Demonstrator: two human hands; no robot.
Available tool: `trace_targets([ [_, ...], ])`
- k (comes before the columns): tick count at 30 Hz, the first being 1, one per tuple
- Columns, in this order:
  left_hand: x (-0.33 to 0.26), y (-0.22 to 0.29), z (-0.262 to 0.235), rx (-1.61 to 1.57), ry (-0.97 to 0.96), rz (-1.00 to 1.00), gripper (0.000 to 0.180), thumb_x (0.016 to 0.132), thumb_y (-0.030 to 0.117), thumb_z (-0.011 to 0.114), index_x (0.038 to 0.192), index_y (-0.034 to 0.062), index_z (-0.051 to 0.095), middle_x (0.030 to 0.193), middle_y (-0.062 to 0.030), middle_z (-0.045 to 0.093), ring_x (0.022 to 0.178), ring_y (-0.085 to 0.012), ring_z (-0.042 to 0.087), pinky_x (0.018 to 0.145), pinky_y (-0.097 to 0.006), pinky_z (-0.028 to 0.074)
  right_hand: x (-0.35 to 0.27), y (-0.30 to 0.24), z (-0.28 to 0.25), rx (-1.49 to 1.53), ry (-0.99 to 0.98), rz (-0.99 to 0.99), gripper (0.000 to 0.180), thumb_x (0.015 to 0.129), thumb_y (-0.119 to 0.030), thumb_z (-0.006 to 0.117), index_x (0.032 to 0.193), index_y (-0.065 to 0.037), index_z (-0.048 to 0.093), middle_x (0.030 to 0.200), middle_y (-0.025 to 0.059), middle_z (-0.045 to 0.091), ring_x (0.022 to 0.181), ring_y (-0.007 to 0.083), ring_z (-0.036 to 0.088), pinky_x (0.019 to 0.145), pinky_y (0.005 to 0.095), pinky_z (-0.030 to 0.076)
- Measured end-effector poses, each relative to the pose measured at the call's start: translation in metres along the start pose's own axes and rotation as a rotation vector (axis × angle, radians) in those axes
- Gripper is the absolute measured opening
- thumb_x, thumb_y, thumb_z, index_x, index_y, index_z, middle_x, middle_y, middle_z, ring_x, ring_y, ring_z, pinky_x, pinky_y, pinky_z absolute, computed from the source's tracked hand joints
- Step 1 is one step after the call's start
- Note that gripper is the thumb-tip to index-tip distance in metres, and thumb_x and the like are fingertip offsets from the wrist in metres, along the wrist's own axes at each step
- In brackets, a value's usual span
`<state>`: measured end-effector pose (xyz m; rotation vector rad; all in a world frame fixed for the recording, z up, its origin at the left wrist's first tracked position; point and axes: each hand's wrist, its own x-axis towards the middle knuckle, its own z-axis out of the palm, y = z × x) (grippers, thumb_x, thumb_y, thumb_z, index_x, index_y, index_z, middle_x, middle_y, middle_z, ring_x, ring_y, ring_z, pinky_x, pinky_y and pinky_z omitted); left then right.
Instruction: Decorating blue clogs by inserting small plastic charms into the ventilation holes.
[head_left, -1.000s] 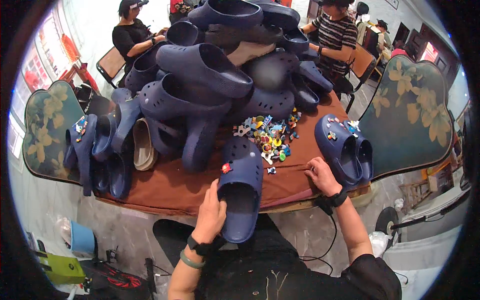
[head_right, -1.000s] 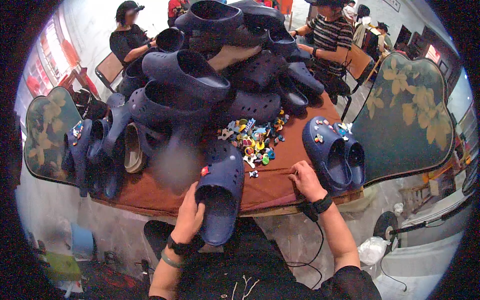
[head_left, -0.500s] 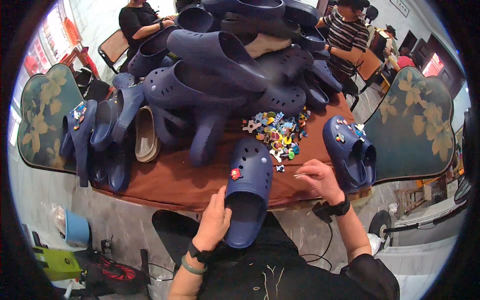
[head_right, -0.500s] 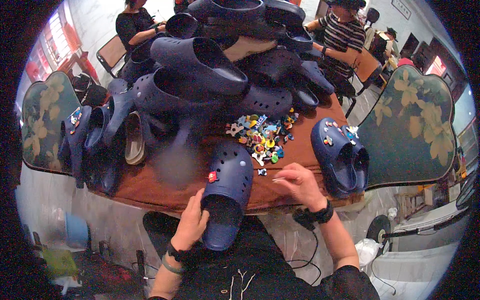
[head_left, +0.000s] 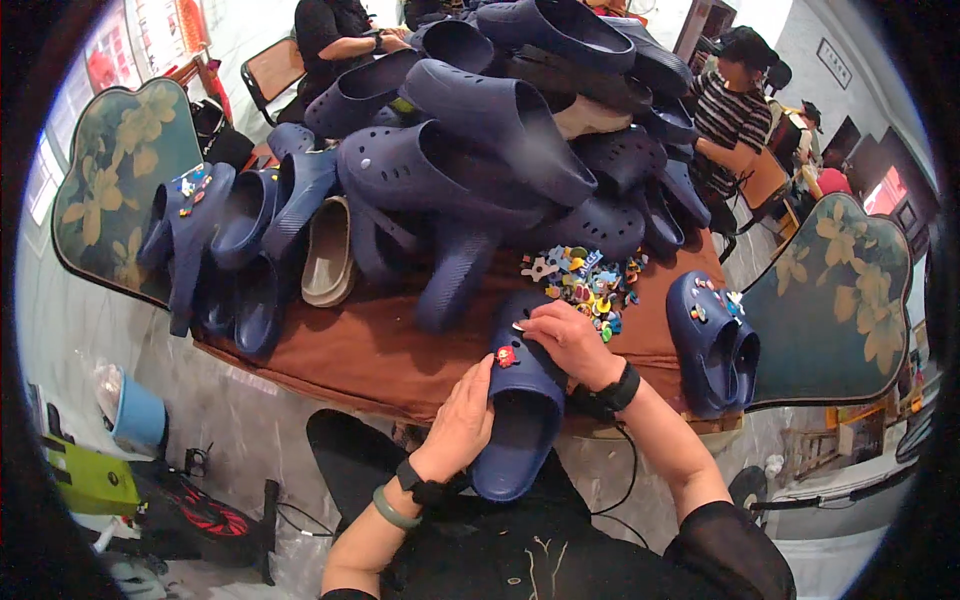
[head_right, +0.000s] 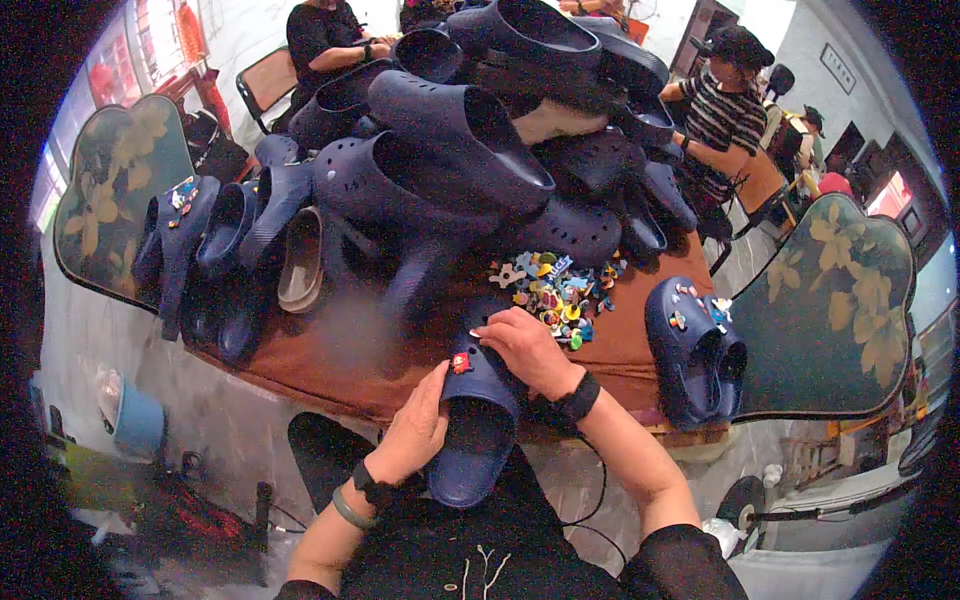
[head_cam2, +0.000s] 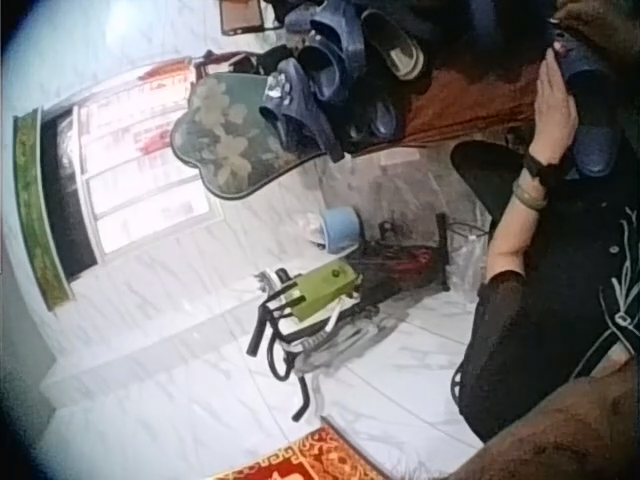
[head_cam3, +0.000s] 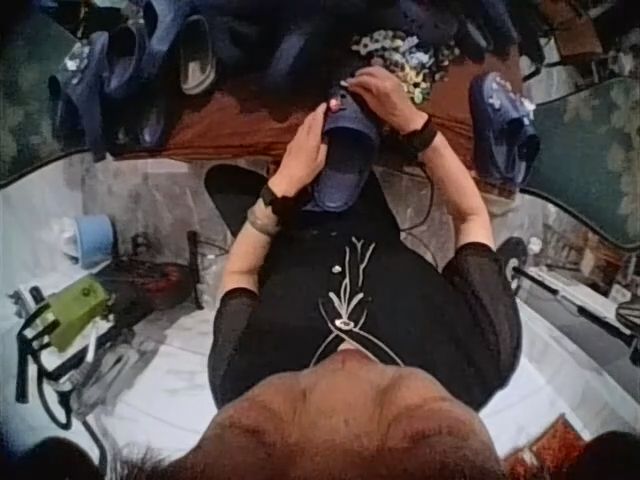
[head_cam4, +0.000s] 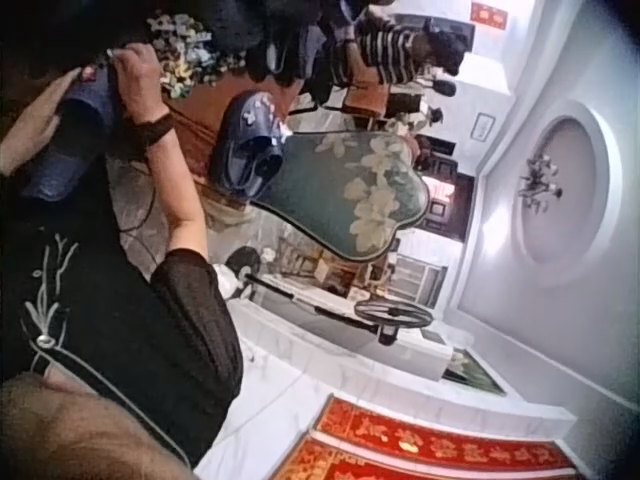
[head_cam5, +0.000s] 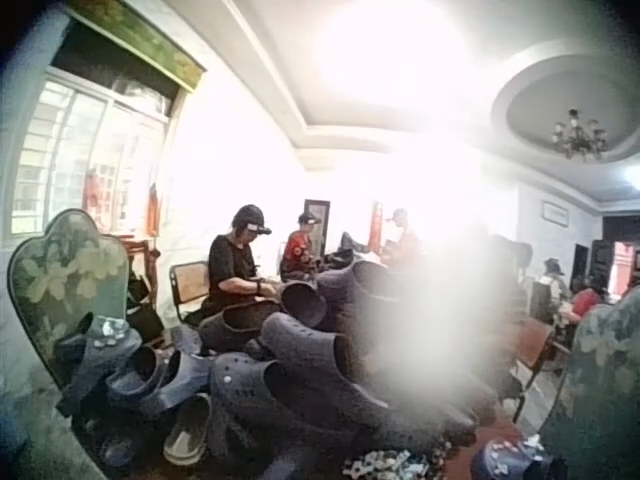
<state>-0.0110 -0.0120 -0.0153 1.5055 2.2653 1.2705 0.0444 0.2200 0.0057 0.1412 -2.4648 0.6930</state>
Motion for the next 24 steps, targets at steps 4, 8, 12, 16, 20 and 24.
trace_targets([
  [4, -0.002, -0.004, 0.001, -0.067, -0.002, -0.006, 0.069, 0.082, -0.007, 0.051, 0.146, -0.0026, 0.026, 0.138, -0.0282, 0.044, 0.128, -0.0429, 0.045, 0.106, -0.046, 0.04, 0.008, -0.012, -0.015, -0.098, -0.154, -0.057, 0.024, 0.08, -0.004, 0.069, 0.102, -0.009, 0.072, 0.096, 0.0059, 0.064, 0.092, 0.025, 0.06, 0.078, 0.0358, 0.051],
  [8, 0.007, 0.002, -0.002, -0.108, -0.06, -0.012, 0.07, 0.082, -0.006, 0.05, 0.147, -0.001, 0.025, 0.139, -0.0291, 0.043, 0.126, -0.0424, 0.047, 0.104, -0.046, 0.041, 0.008, -0.013, -0.036, -0.39, -0.289, -0.119, 0.039, 0.073, -0.008, 0.064, 0.111, -0.015, 0.071, 0.104, 0.002, 0.063, 0.098, 0.024, 0.057, 0.082, 0.0389, 0.047],
  [12, 0.01, -0.002, -0.007, -0.122, -0.109, -0.07, 0.073, 0.086, -0.001, 0.047, 0.152, 0.0114, 0.019, 0.11, -0.0343, 0.059, 0.097, -0.0513, 0.059, 0.082, -0.055, 0.048, 0.003, -0.008, -0.02, -0.418, -0.281, -0.105, 0.037, 0.074, -0.014, 0.066, 0.11, -0.017, 0.071, 0.099, 0.0009, 0.063, 0.097, 0.0225, 0.059, 0.081, 0.0411, 0.046],
  [16, 0.006, -0.001, -0.024, -0.095, -0.197, -0.095, 0.069, 0.086, -0.002, 0.046, 0.15, 0.0067, 0.023, 0.112, -0.0338, 0.058, 0.097, -0.0497, 0.059, 0.082, -0.053, 0.048, 0.008, -0.005, -0.004, -0.295, -0.152, -0.119, 0.018, 0.081, -0.015, 0.067, 0.098, -0.012, 0.071, 0.087, 0.0033, 0.064, 0.086, 0.0223, 0.062, 0.073, 0.038, 0.049],
  [20, 0.012, -0.003, -0.04, -0.058, -0.318, -0.07, 0.064, 0.089, 0.001, 0.047, 0.15, 0.0068, 0.026, 0.106, -0.0343, 0.059, 0.095, -0.0496, 0.06, 0.08, -0.053, 0.048, -0.003, -0.007, -0.008, -0.29, -0.222, -0.199, 0.021, 0.077, -0.012, 0.063, 0.097, -0.006, 0.067, 0.091, 0.0057, 0.059, 0.093, 0.0243, 0.057, 0.076, 0.0368, 0.048],
  [24, 0.019, -0.003, -0.047, -0.024, -0.375, -0.069, 0.061, 0.091, 0.004, 0.048, 0.149, 0.0069, 0.028, 0.101, -0.0342, 0.06, 0.093, -0.0497, 0.06, 0.079, -0.053, 0.048, -0.004, -0.003, -0.01, -0.283, -0.309, -0.259, 0.024, 0.076, -0.009, 0.063, 0.099, -0.004, 0.065, 0.098, 0.0071, 0.058, 0.096, 0.0249, 0.056, 0.077, 0.0368, 0.049],
])
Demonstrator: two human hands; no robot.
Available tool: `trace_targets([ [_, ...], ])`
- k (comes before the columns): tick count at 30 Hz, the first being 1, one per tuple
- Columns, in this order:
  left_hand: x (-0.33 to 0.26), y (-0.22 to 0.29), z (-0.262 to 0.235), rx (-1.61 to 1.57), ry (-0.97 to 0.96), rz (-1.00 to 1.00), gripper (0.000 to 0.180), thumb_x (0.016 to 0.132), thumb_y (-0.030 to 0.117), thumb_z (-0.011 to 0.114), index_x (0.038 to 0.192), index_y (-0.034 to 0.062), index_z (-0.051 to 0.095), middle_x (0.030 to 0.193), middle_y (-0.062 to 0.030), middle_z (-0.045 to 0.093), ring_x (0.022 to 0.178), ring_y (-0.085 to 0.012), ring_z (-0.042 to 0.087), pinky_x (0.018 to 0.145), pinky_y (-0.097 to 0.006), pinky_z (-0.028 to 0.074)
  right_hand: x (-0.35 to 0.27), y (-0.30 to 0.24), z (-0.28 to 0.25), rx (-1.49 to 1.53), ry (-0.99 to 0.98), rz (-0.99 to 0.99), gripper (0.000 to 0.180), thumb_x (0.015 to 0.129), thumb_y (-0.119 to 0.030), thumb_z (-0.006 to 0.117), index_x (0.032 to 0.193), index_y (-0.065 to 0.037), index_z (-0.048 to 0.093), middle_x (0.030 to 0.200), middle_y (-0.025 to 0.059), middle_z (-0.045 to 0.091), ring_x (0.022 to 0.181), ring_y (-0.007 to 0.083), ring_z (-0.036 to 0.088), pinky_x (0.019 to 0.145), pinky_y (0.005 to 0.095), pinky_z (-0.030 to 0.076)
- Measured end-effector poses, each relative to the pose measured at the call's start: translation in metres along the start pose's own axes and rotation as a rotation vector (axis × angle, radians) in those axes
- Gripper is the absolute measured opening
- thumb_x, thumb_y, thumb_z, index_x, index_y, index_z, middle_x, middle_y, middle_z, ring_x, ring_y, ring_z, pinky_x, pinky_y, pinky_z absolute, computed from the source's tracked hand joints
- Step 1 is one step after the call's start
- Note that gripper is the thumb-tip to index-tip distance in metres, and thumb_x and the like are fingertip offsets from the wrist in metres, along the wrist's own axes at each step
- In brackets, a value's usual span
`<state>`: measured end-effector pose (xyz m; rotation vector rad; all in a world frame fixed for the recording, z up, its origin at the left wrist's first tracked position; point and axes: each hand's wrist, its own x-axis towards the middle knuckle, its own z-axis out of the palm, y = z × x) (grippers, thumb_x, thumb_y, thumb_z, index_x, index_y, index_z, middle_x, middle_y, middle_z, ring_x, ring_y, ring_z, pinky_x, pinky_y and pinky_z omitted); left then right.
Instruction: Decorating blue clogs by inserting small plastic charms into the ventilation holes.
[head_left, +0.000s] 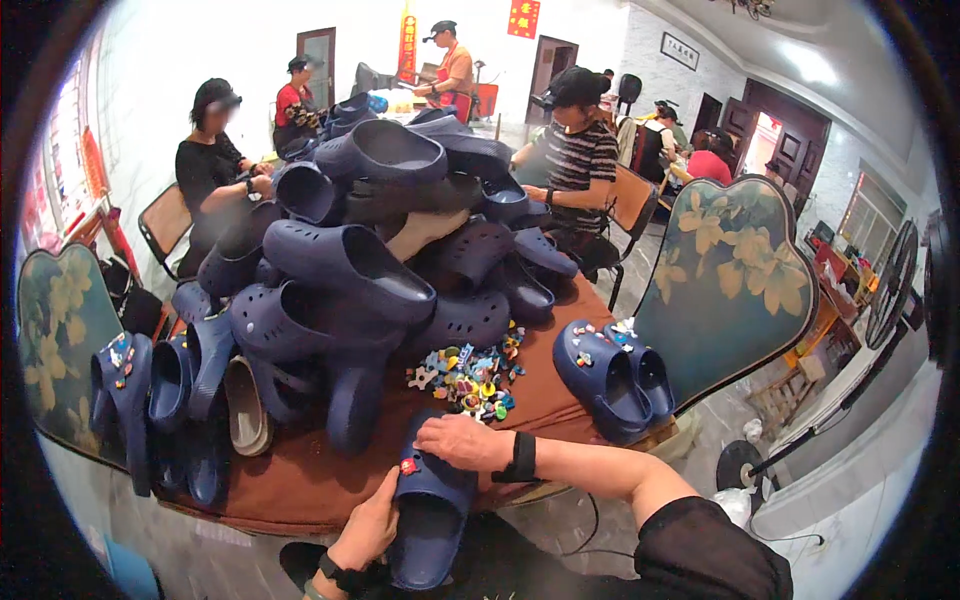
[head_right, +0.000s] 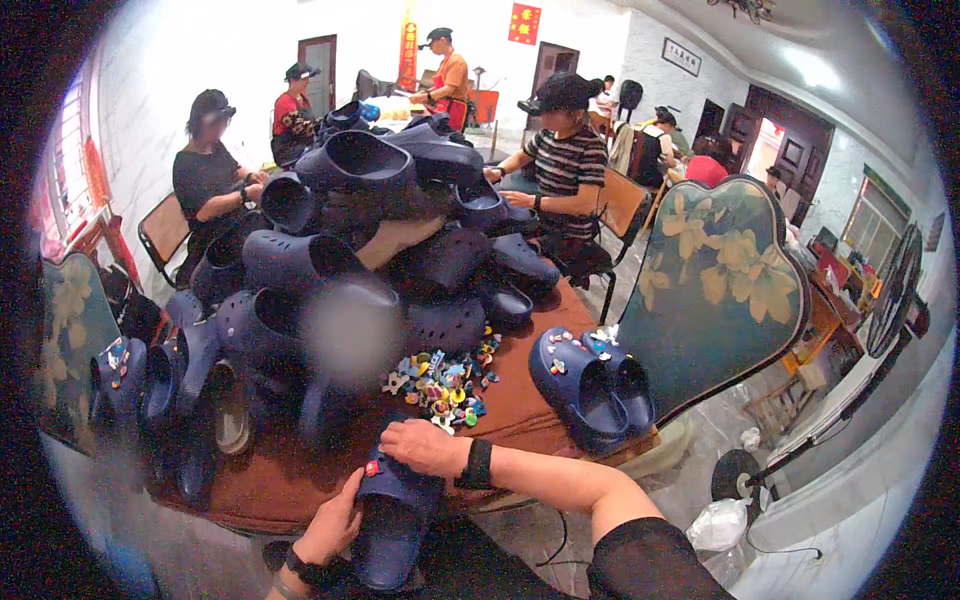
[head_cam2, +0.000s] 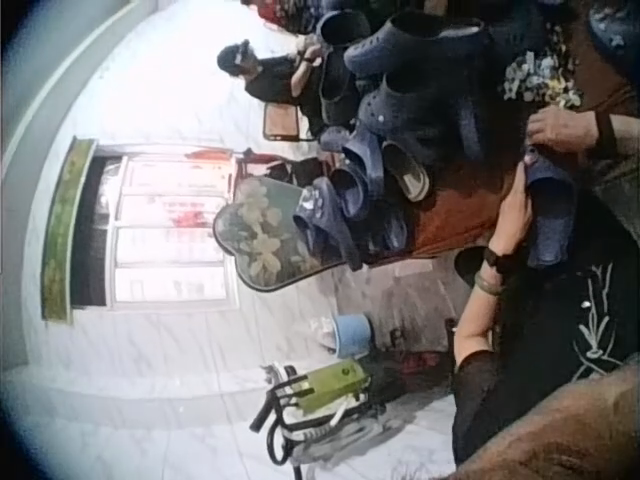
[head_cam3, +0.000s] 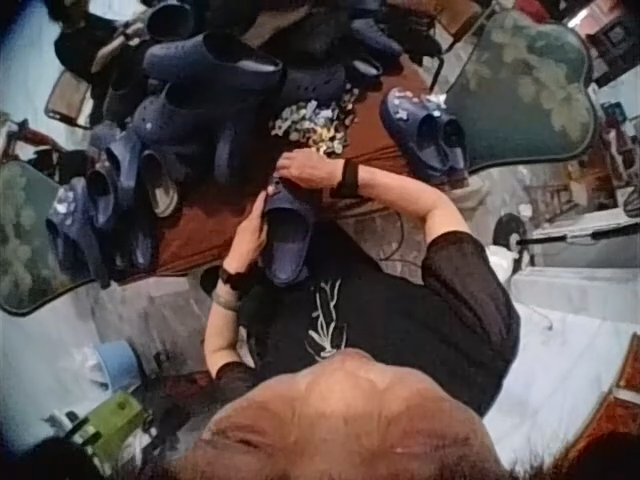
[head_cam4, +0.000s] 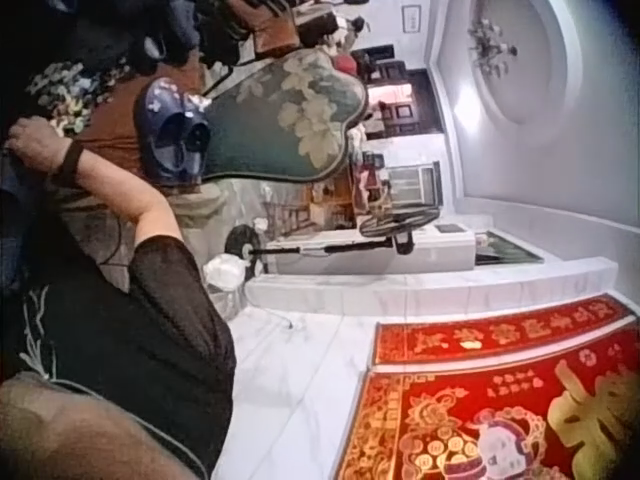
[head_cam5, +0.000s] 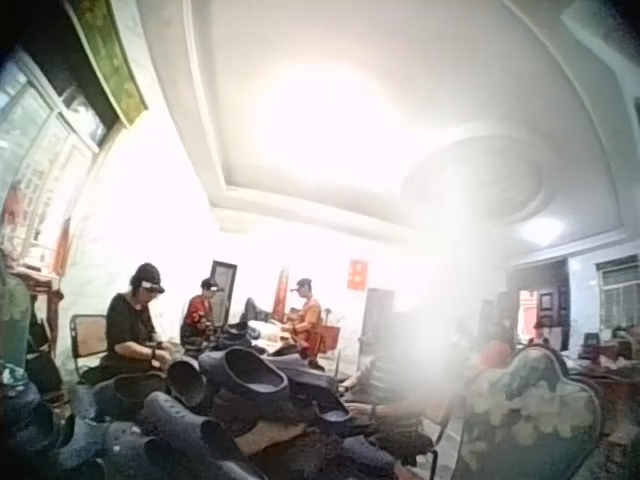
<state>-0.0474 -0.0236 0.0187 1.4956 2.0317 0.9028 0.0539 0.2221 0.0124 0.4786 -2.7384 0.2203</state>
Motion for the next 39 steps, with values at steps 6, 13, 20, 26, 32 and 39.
trace_targets([
  [6, 0.001, -0.003, -0.013, 0.015, -0.045, 0.054, 0.06, 0.091, 0.005, 0.048, 0.148, 0.0079, 0.029, 0.099, -0.0338, 0.06, 0.091, -0.0491, 0.061, 0.079, -0.053, 0.048, 0.007, 0.012, -0.007, 0.066, -0.11, -0.053, 0.021, 0.075, -0.01, 0.063, 0.096, -0.004, 0.063, 0.095, 0.0074, 0.056, 0.097, 0.026, 0.056, 0.075, 0.0371, 0.052],
  [13, -0.002, -0.006, -0.012, 0.057, -0.069, 0.057, 0.063, 0.088, 0.003, 0.052, 0.147, 0.0057, 0.031, 0.107, -0.0314, 0.06, 0.093, -0.0487, 0.06, 0.079, -0.054, 0.048, -0.005, 0.0, -0.014, -0.089, -0.216, -0.172, 0.037, 0.078, -0.013, 0.059, 0.112, 0.001, 0.06, 0.108, 0.0106, 0.057, 0.103, 0.0247, 0.057, 0.083, 0.034, 0.051],
  [20, 0.004, 0.003, -0.016, 0.149, -0.042, 0.035, 0.067, 0.085, 0.002, 0.057, 0.147, 0.0002, 0.029, 0.131, -0.0269, 0.05, 0.117, -0.0431, 0.05, 0.096, -0.048, 0.042, 0.001, 0.02, -0.016, 0.199, -0.123, 0.075, 0.017, 0.084, -0.015, 0.064, 0.1, -0.009, 0.069, 0.095, 0.0077, 0.062, 0.088, 0.0277, 0.062, 0.074, 0.0365, 0.054],
  [26, -0.012, 0.059, 0.013, 0.342, 0.182, 0.111, 0.079, 0.086, 0.028, 0.067, 0.149, 0.0034, 0.026, 0.152, -0.0271, 0.024, 0.138, -0.0488, 0.027, 0.106, -0.059, 0.03, 0.009, 0.032, -0.025, 0.255, -0.044, -0.01, 0.018, 0.08, -0.008, 0.07, 0.097, -0.011, 0.073, 0.09, 0.0037, 0.065, 0.088, 0.0241, 0.064, 0.072, 0.0356, 0.055],
  [32, -0.026, 0.048, 0.06, 0.45, 0.225, -0.004, 0.097, 0.072, 0.051, 0.077, 0.149, 0.0165, 0.029, 0.158, -0.0202, 0.009, 0.141, -0.0547, 0.006, 0.101, -0.075, 0.017, 0.037, 0.031, -0.042, 0.147, -0.311, -0.387, 0.038, 0.073, -0.009, 0.063, 0.11, 0.002, 0.064, 0.1, 0.0093, 0.061, 0.099, 0.0256, 0.06, 0.076, 0.0361, 0.055],
  [39, -0.027, 0.037, 0.069, 0.378, 0.212, -0.004, 0.106, 0.065, 0.045, 0.083, 0.152, 0.028, 0.024, 0.161, -0.0124, 0.008, 0.143, -0.0517, 0.004, 0.103, -0.072, 0.018, 0.026, 0.024, -0.048, 0.096, -0.41, -0.374, 0.044, 0.073, -0.016, 0.063, 0.112, 0.003, 0.062, 0.102, 0.0095, 0.057, 0.1, 0.0247, 0.057, 0.077, 0.0365, 0.053],
])
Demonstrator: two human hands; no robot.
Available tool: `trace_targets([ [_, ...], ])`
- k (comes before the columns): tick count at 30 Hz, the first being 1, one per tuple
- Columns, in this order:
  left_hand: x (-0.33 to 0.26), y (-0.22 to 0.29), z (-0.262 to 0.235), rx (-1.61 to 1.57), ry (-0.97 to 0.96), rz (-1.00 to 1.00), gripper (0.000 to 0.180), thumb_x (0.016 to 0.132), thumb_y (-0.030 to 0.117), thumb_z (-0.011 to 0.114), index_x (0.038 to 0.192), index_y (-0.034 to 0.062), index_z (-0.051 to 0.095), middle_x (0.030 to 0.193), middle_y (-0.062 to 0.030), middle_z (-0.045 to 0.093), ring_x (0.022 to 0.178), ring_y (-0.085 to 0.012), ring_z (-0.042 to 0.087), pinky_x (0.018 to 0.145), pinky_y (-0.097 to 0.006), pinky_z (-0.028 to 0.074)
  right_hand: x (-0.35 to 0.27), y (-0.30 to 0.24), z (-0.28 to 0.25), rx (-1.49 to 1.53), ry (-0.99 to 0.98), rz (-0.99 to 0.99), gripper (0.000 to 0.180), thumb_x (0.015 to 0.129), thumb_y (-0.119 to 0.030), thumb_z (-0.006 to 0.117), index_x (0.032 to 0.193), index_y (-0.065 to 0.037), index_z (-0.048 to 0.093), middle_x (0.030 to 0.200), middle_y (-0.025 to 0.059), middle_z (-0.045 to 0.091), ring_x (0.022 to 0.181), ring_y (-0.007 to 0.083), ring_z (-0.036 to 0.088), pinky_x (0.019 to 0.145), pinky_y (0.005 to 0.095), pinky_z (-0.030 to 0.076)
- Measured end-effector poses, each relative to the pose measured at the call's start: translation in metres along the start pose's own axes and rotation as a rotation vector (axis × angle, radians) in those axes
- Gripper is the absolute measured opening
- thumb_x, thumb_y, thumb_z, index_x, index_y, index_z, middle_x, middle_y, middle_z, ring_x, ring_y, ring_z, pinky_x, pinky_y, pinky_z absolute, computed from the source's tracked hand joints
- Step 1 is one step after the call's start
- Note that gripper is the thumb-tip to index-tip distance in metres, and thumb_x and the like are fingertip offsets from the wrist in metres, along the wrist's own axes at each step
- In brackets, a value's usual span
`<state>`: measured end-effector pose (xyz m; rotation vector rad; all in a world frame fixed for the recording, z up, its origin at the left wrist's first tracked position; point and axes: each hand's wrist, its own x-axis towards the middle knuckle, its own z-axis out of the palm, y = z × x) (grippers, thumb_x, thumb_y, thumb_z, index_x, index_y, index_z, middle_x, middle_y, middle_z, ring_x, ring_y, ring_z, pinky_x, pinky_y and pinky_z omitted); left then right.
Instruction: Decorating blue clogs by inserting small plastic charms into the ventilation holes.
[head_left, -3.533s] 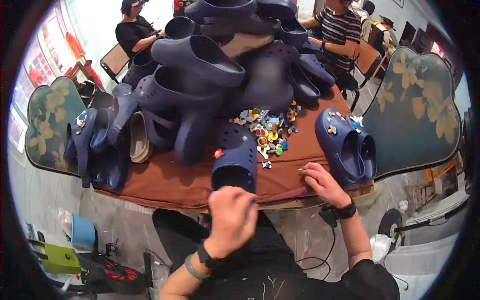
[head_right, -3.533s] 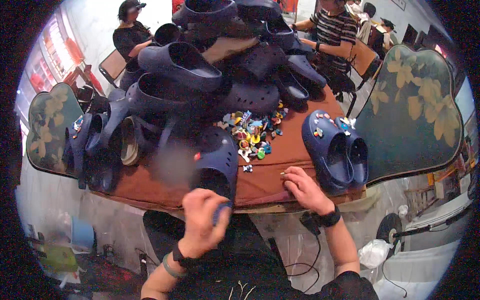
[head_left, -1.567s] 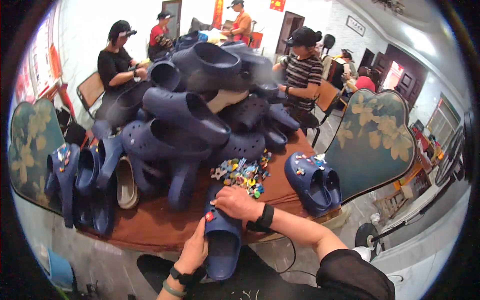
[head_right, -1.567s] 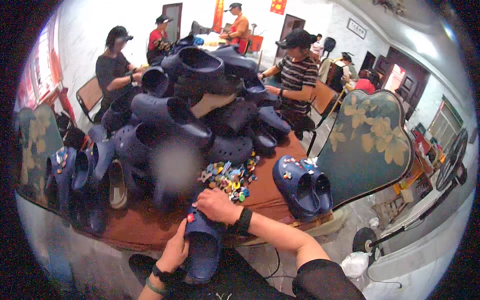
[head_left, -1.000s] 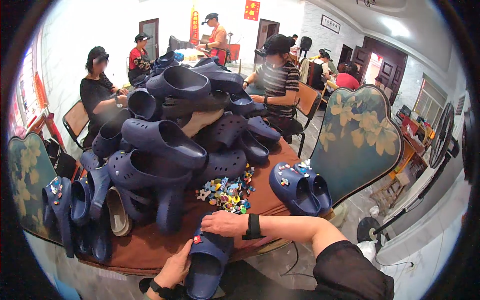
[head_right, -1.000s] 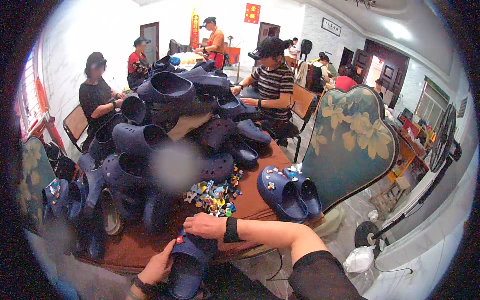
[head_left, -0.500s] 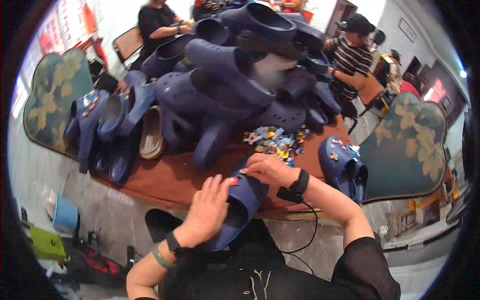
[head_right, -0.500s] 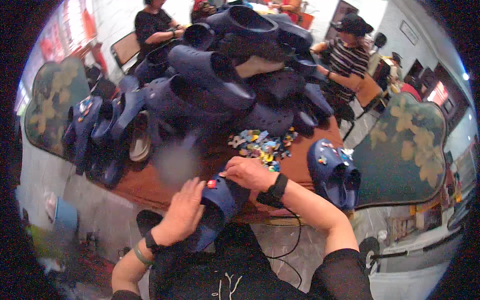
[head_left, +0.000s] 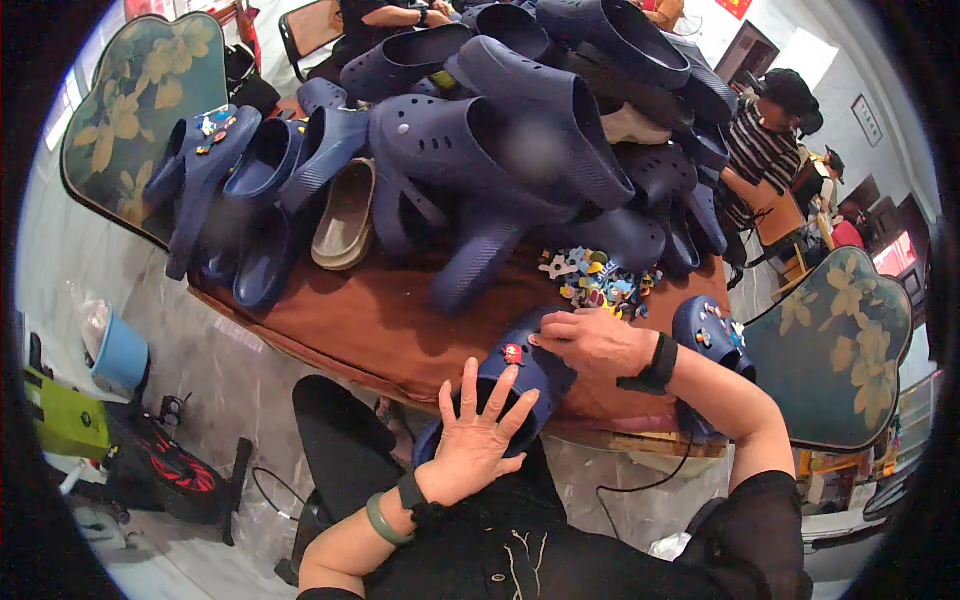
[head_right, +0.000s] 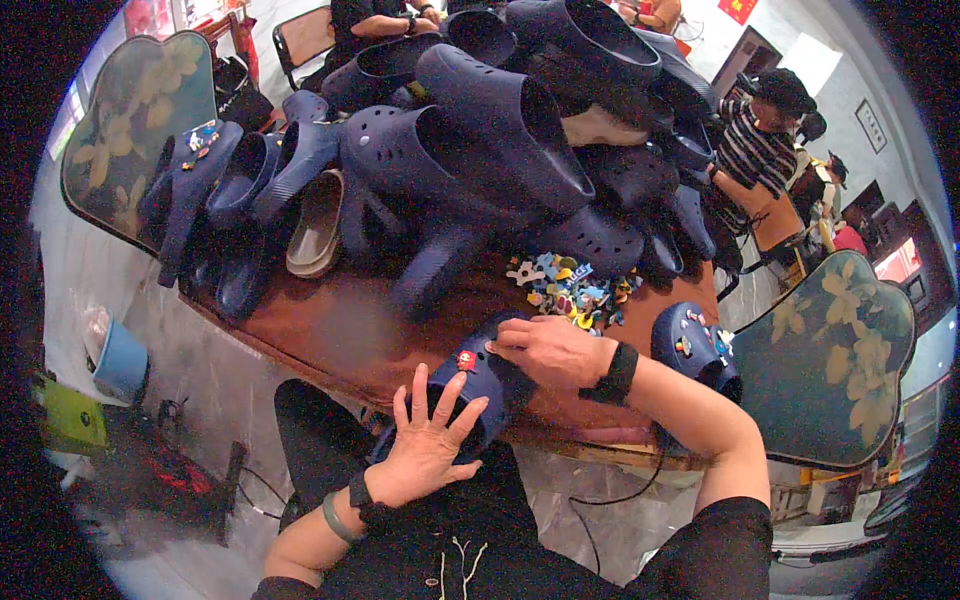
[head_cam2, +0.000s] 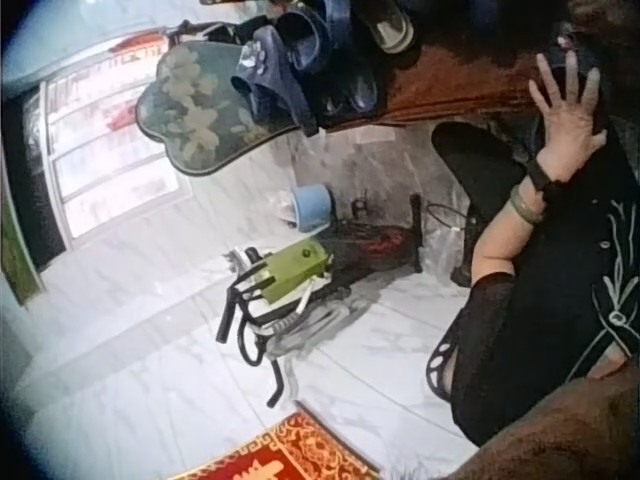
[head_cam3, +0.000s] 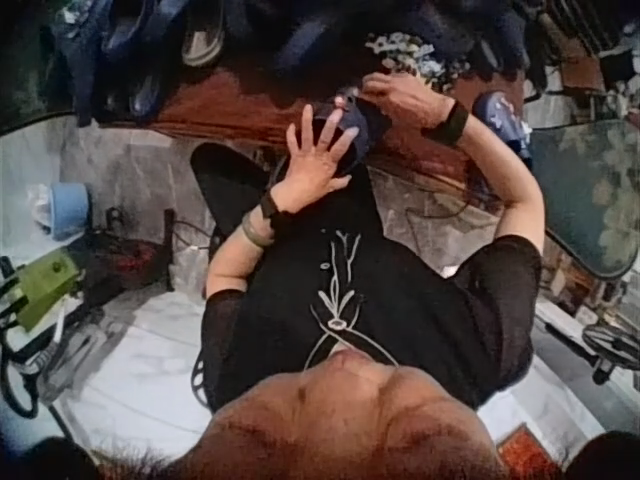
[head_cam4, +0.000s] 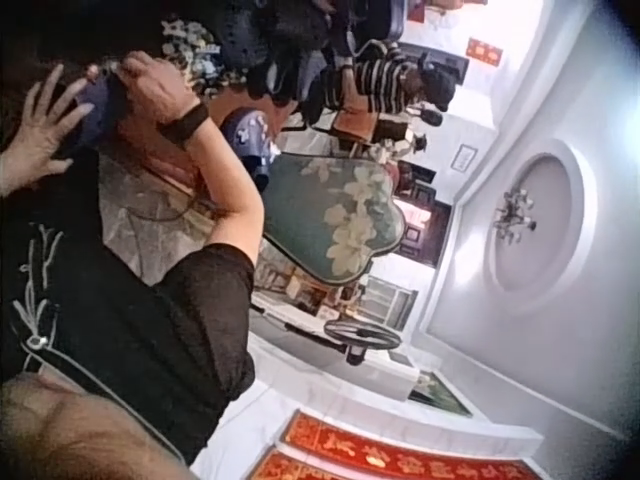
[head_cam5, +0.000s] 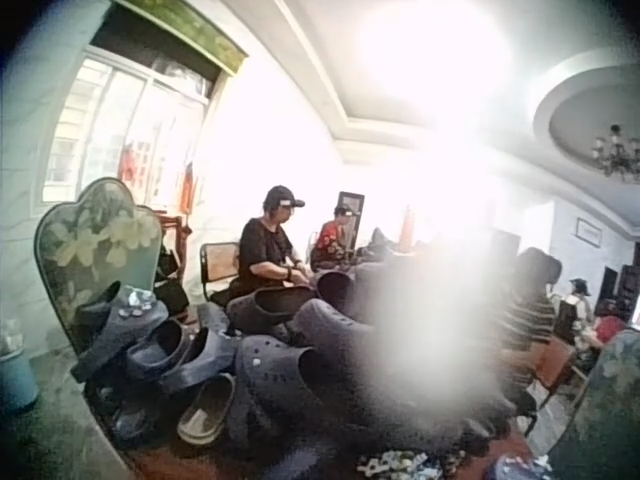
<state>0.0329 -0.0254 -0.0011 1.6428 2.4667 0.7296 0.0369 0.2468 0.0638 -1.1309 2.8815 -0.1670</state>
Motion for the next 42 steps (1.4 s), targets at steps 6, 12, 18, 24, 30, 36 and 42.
trace_targets([
  [6, 0.006, -0.001, -0.004, -0.017, -0.022, -0.009, 0.104, 0.063, 0.044, 0.084, 0.15, 0.0277, 0.028, 0.159, -0.0125, 0.011, 0.142, -0.0512, 0.008, 0.099, -0.068, 0.025, 0.008, -0.017, 0.013, 0.001, 0.169, 0.189, 0.032, 0.072, -0.012, 0.062, 0.098, 0.006, 0.065, 0.098, 0.0092, 0.058, 0.094, 0.0252, 0.058, 0.074, 0.0365, 0.053],
  [12, 0.004, -0.003, 0.0, 0.017, 0.011, 0.015, 0.106, 0.06, 0.043, 0.085, 0.149, 0.0274, 0.03, 0.159, -0.0124, 0.012, 0.141, -0.051, 0.009, 0.096, -0.066, 0.028, 0.002, 0.002, 0.019, 0.333, 0.35, 0.451, 0.011, 0.079, -0.011, 0.076, 0.085, -0.003, 0.073, 0.08, 0.0081, 0.062, 0.083, 0.0251, 0.063, 0.072, 0.0351, 0.05],
  [18, 0.002, -0.004, 0.002, 0.013, 0.062, 0.025, 0.11, 0.058, 0.042, 0.087, 0.15, 0.028, 0.029, 0.158, -0.0125, 0.013, 0.142, -0.0503, 0.01, 0.096, -0.064, 0.028, 0.018, 0.017, -0.003, 0.396, 0.131, 0.371, 0.014, 0.079, -0.016, 0.076, 0.083, -0.003, 0.072, 0.086, 0.0074, 0.067, 0.074, 0.0241, 0.065, 0.067, 0.0349, 0.051],
  [24, 0.001, -0.004, 0.002, -0.004, 0.069, 0.045, 0.11, 0.057, 0.041, 0.088, 0.149, 0.0271, 0.03, 0.159, -0.0124, 0.012, 0.141, -0.0495, 0.011, 0.096, -0.062, 0.028, 0.059, 0.049, -0.02, 0.512, -0.252, 0.356, 0.026, 0.068, -0.022, 0.081, 0.073, -0.003, 0.065, 0.069, 0.0109, 0.065, 0.068, 0.0269, 0.064, 0.06, 0.0381, 0.048],
  [30, 0.002, -0.005, -0.001, -0.034, 0.027, 0.025, 0.111, 0.056, 0.04, 0.088, 0.149, 0.0268, 0.03, 0.159, -0.0112, 0.013, 0.141, -0.049, 0.012, 0.096, -0.062, 0.028, 0.086, 0.051, -0.012, 0.475, -0.458, 0.387, 0.028, 0.055, -0.012, 0.083, 0.073, -0.001, 0.065, 0.066, 0.0087, 0.063, 0.064, 0.0225, 0.061, 0.055, 0.0351, 0.045],
  [36, 0.004, -0.004, -0.005, -0.031, 0.017, 0.036, 0.107, 0.056, 0.04, 0.088, 0.147, 0.0281, 0.033, 0.158, -0.01, 0.016, 0.141, -0.0474, 0.012, 0.095, -0.06, 0.029, 0.066, 0.053, -0.009, 0.46, -0.307, 0.388, 0.031, 0.058, -0.017, 0.084, 0.077, -0.001, 0.065, 0.068, 0.0097, 0.064, 0.065, 0.0249, 0.062, 0.057, 0.0356, 0.046],
  [42, 0.002, -0.005, 0.001, 0.005, 0.094, 0.004, 0.105, 0.056, 0.041, 0.088, 0.146, 0.0289, 0.035, 0.155, -0.0092, 0.021, 0.14, -0.046, 0.015, 0.097, -0.058, 0.027, -0.005, 0.026, -0.001, 0.375, 0.196, 0.682, 0.027, 0.077, -0.024, 0.078, 0.082, -0.001, 0.064, 0.069, 0.0098, 0.062, 0.062, 0.023, 0.06, 0.057, 0.0343, 0.046],
])
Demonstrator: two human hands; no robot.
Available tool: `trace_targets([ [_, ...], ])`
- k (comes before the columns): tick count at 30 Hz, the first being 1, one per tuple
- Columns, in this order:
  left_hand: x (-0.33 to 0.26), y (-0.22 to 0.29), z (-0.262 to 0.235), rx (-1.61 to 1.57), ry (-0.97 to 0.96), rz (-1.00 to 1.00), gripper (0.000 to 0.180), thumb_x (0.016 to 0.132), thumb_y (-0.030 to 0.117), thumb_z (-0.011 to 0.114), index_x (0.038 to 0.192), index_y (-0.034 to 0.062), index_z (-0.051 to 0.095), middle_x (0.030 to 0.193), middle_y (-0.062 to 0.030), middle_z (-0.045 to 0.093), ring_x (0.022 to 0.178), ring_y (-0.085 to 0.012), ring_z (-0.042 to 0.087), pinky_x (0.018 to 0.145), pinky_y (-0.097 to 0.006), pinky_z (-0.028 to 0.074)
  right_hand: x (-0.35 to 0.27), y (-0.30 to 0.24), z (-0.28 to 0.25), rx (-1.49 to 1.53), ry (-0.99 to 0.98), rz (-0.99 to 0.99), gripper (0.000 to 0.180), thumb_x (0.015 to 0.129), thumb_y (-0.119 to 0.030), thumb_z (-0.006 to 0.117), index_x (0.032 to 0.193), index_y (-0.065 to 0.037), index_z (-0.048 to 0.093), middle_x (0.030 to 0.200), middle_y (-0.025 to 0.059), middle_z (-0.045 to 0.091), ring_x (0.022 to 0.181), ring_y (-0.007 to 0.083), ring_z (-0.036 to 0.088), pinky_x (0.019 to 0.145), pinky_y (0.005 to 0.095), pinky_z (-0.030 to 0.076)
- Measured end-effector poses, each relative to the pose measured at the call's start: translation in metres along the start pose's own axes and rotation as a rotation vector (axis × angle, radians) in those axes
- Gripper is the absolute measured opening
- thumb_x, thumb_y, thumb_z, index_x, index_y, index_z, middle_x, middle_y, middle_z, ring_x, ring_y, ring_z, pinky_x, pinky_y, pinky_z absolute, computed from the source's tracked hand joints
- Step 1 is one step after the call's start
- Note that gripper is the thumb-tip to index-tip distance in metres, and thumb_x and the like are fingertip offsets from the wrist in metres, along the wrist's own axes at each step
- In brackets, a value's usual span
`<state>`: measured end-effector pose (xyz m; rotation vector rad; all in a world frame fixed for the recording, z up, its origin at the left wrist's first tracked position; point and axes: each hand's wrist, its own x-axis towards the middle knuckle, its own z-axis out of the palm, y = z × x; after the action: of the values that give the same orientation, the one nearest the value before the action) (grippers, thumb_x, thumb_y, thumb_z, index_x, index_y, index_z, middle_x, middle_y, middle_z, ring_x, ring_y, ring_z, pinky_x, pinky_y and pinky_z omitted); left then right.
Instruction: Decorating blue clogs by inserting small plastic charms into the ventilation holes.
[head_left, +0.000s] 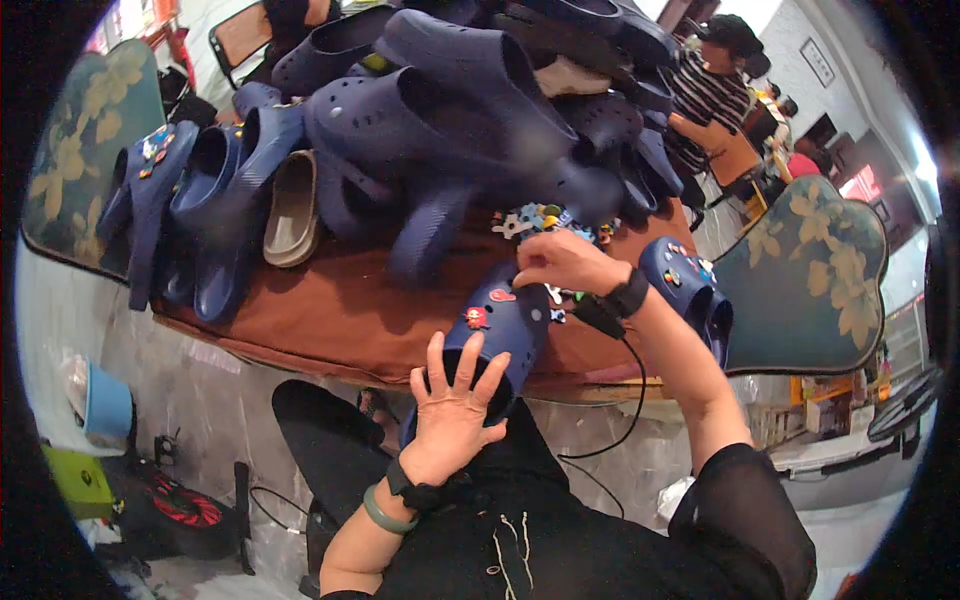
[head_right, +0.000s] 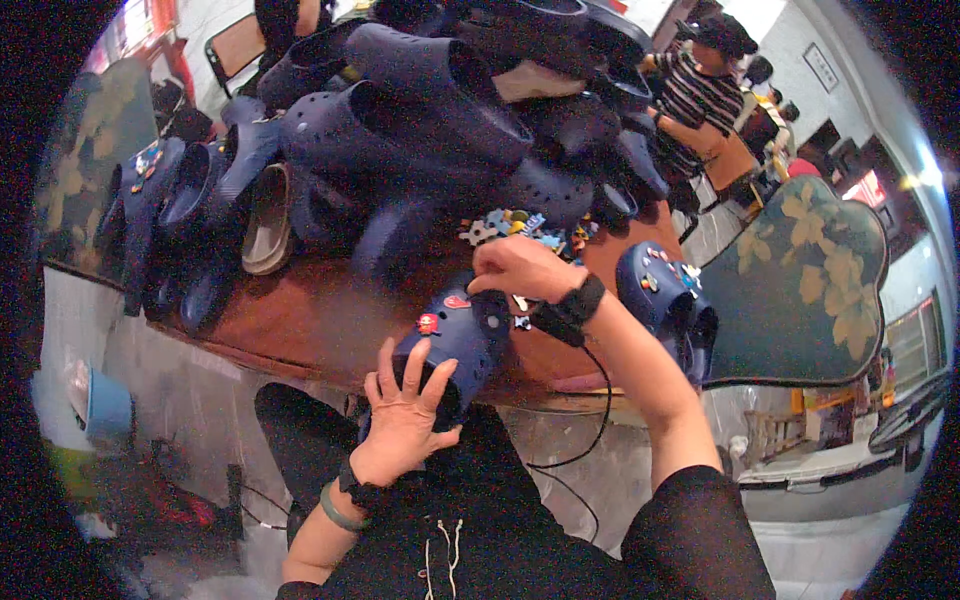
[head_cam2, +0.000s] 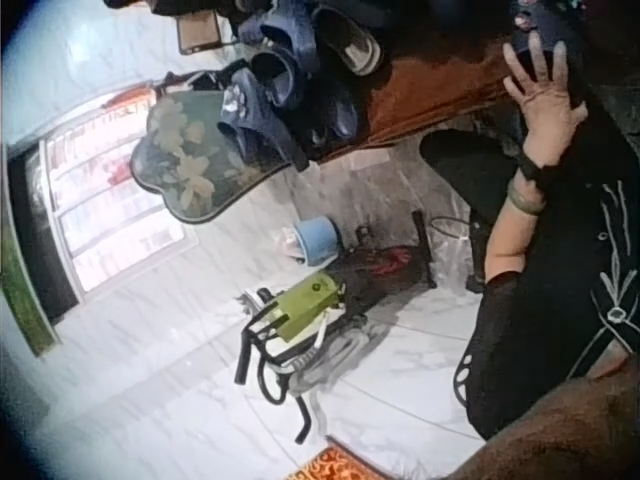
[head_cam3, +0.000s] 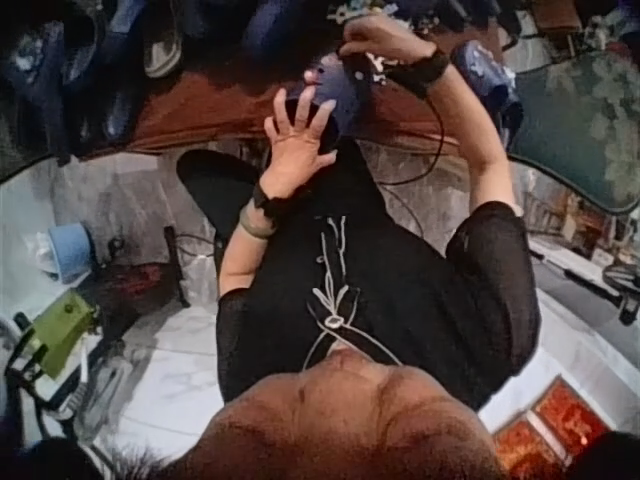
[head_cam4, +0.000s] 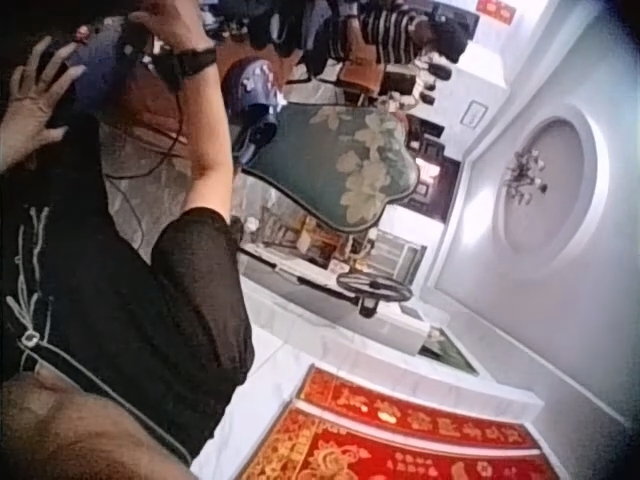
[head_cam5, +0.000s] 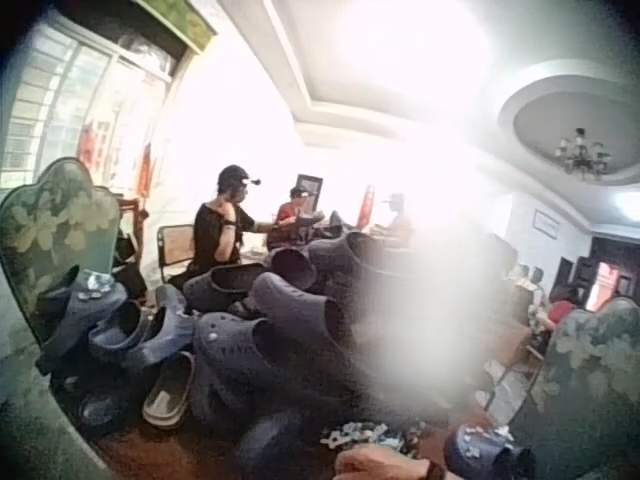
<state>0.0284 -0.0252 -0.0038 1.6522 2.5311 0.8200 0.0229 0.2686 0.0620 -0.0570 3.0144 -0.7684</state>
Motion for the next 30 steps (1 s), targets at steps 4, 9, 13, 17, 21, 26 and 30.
trace_targets([
  [4, 0.001, 0.007, -0.003, 0.039, -0.008, 0.018, 0.1, 0.057, 0.036, 0.087, 0.143, 0.0241, 0.036, 0.153, -0.0132, 0.019, 0.137, -0.048, 0.015, 0.098, -0.057, 0.026, -0.075, 0.037, 0.037, 0.101, 0.371, 0.209, 0.014, 0.082, -0.013, 0.072, 0.089, -0.002, 0.067, 0.077, 0.015, 0.066, 0.07, 0.0288, 0.065, 0.065, 0.0391, 0.05],
  [9, -0.003, 0.008, 0.0, 0.093, 0.0, 0.013, 0.103, 0.057, 0.036, 0.087, 0.143, 0.0218, 0.034, 0.152, -0.0141, 0.019, 0.134, -0.0481, 0.018, 0.098, -0.057, 0.027, -0.107, 0.046, 0.093, 0.004, 0.409, 0.189, 0.026, 0.08, -0.009, 0.071, 0.104, -0.006, 0.064, 0.106, 0.0147, 0.06, 0.098, 0.0363, 0.061, 0.084, 0.0427, 0.05],
  [13, 0.0, 0.008, -0.002, 0.119, -0.021, 0.028, 0.104, 0.057, 0.037, 0.086, 0.144, 0.0208, 0.033, 0.152, -0.0147, 0.02, 0.134, -0.0478, 0.019, 0.098, -0.058, 0.027, -0.115, 0.034, 0.107, 0.054, 0.529, 0.282, 0.022, 0.082, -0.008, 0.07, 0.103, -0.005, 0.064, 0.101, 0.0146, 0.062, 0.095, 0.0359, 0.062, 0.082, 0.0413, 0.051],
  [17, 0.007, 0.009, -0.008, 0.091, -0.033, -0.024, 0.105, 0.057, 0.038, 0.087, 0.145, 0.0199, 0.033, 0.151, -0.0136, 0.023, 0.135, -0.0469, 0.02, 0.099, -0.058, 0.029, -0.115, -0.014, 0.104, 0.389, 0.704, 0.295, 0.015, 0.084, -0.007, 0.07, 0.098, -0.003, 0.066, 0.091, 0.0131, 0.067, 0.083, 0.0286, 0.066, 0.074, 0.0348, 0.053],
  [21, 0.008, 0.011, -0.005, 0.118, -0.025, -0.032, 0.105, 0.055, 0.037, 0.088, 0.144, 0.0184, 0.034, 0.15, -0.0134, 0.025, 0.136, -0.0455, 0.02, 0.097, -0.056, 0.03, -0.11, -0.049, 0.122, 0.424, 0.826, 0.153, 0.014, 0.081, -0.001, 0.074, 0.093, -0.001, 0.068, 0.091, 0.0098, 0.067, 0.076, 0.0188, 0.066, 0.067, 0.0291, 0.054],
  [26, 0.008, 0.01, -0.004, 0.131, -0.034, -0.039, 0.107, 0.055, 0.037, 0.087, 0.144, 0.0187, 0.032, 0.15, -0.0149, 0.024, 0.136, -0.0461, 0.02, 0.097, -0.056, 0.03, -0.105, -0.067, 0.136, 0.292, 0.963, -0.029, 0.018, 0.079, 0.004, 0.074, 0.094, -0.002, 0.067, 0.098, 0.0104, 0.066, 0.08, 0.0184, 0.067, 0.064, 0.0276, 0.056],
  [30, 0.008, 0.011, -0.005, 0.115, -0.027, -0.034, 0.106, 0.056, 0.036, 0.087, 0.144, 0.0188, 0.032, 0.15, -0.0146, 0.024, 0.136, -0.0467, 0.019, 0.097, -0.056, 0.029, -0.112, -0.076, 0.136, 0.215, 0.928, -0.067, 0.02, 0.078, 0.003, 0.073, 0.095, -0.003, 0.065, 0.098, 0.0111, 0.067, 0.087, 0.0285, 0.067, 0.074, 0.0352, 0.056],
])
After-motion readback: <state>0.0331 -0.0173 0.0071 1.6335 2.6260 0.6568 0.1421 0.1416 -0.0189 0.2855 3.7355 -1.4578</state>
